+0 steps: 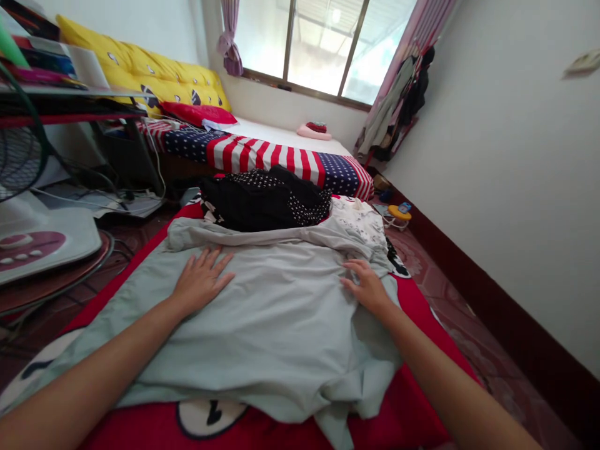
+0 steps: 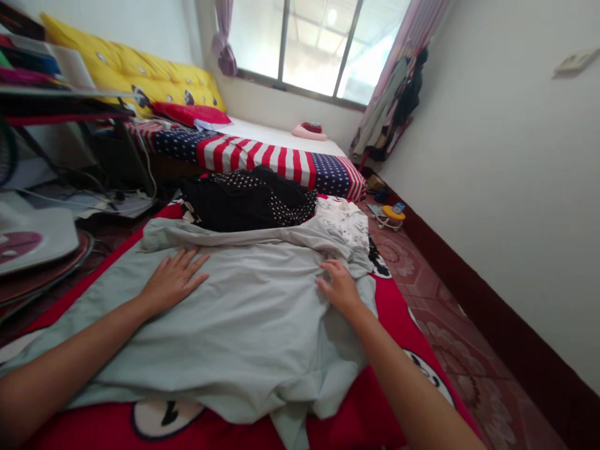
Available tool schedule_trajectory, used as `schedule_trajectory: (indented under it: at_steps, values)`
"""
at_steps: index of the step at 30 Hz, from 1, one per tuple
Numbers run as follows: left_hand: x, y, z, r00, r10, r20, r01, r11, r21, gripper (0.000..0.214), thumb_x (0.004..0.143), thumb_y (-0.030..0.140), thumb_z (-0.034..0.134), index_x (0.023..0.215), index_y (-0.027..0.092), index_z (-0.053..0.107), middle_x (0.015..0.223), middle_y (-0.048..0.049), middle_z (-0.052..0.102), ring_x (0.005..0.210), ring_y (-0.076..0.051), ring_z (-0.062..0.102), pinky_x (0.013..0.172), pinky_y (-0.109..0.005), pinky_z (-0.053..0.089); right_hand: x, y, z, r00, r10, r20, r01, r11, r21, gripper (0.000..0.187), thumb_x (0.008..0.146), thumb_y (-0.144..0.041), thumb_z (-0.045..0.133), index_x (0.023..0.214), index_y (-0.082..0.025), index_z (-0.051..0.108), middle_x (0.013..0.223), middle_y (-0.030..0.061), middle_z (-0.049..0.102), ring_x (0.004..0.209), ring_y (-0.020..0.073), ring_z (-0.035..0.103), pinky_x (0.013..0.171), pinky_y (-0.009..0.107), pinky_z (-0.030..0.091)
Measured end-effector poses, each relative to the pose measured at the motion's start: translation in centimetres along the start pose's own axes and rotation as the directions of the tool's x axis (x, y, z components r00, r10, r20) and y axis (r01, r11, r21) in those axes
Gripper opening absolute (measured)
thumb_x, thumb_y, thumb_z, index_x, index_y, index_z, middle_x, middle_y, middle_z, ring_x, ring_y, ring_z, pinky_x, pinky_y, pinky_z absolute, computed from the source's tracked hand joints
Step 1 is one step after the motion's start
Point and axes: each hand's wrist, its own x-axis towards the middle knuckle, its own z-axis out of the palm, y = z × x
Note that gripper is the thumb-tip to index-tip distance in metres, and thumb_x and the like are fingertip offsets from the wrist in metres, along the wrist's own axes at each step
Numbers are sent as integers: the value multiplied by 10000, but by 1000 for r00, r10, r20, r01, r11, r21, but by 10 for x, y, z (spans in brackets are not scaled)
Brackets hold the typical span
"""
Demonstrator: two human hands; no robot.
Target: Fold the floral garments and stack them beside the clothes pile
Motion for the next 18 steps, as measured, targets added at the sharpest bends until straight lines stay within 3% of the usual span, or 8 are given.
schedule_trajectory:
  at_steps: [3,6,7,9,12,13,15,18]
  values:
    - [-11,-3,2,1000,18,2,-18,1000,-16,569,953,455,354,1468,214,387,1548,-150,315,1421,-386,264,1116,-549,239,-38,20,-23,946,57,-319,-38,997,65,304,845,-346,558,1106,-205,622,1185,108,595,1105,243,570,923,392,481]
    - [-21,5,2,1000,18,6,-18,999,-46,543,958,418,337,1459,219,404,1555,-151,300,1430,-395,237,1104,-596,234,-83,44,-44,868,268,-417,-253,963,92,311,828,-395,526,1021,-179,637,1054,113,644,905,231,631,795,370,518]
    - [-25,12,1,999,49,11,-48,997,-67,534,963,409,325,1462,232,397,1561,-138,289,1436,-386,227,1100,-615,226,-97,51,-49,865,334,-374,-326,941,88,311,812,-405,523,976,-173,649,1000,111,665,853,229,641,775,366,517]
    - [-30,30,-6,985,170,24,-165,976,-138,532,973,427,314,1479,265,353,1578,-101,255,1451,-351,207,1103,-628,217,-119,58,-54,881,446,-155,-443,895,58,283,771,-393,518,872,-175,670,842,88,700,746,226,654,716,347,511]
    - [-32,65,-20,923,385,3,-369,888,-276,565,977,508,319,1504,316,261,1599,-46,190,1468,-289,177,1133,-577,216,-134,50,-55,812,529,246,-555,830,50,232,714,-317,511,797,-178,678,617,29,674,541,194,620,558,289,476]
    - [-30,77,-24,901,434,-14,-417,856,-307,573,976,527,317,1508,327,243,1601,-36,182,1471,-274,171,1143,-557,211,-134,43,-54,791,517,328,-568,819,80,223,691,-286,517,794,-174,680,593,20,668,514,187,608,530,275,465]
    - [-22,98,-28,875,483,-41,-467,817,-337,588,974,546,314,1510,319,235,1596,-38,202,1469,-257,184,1161,-530,187,-129,26,-50,793,439,423,-551,812,191,213,653,-248,552,790,-166,694,623,23,689,579,202,630,561,274,485]
    - [-6,119,-20,884,467,-30,-449,828,-337,632,956,565,351,1501,253,288,1572,-76,271,1453,-270,234,1173,-516,153,-116,1,-38,789,333,516,-566,721,400,234,641,-282,630,814,-157,724,684,43,719,729,259,663,662,335,528]
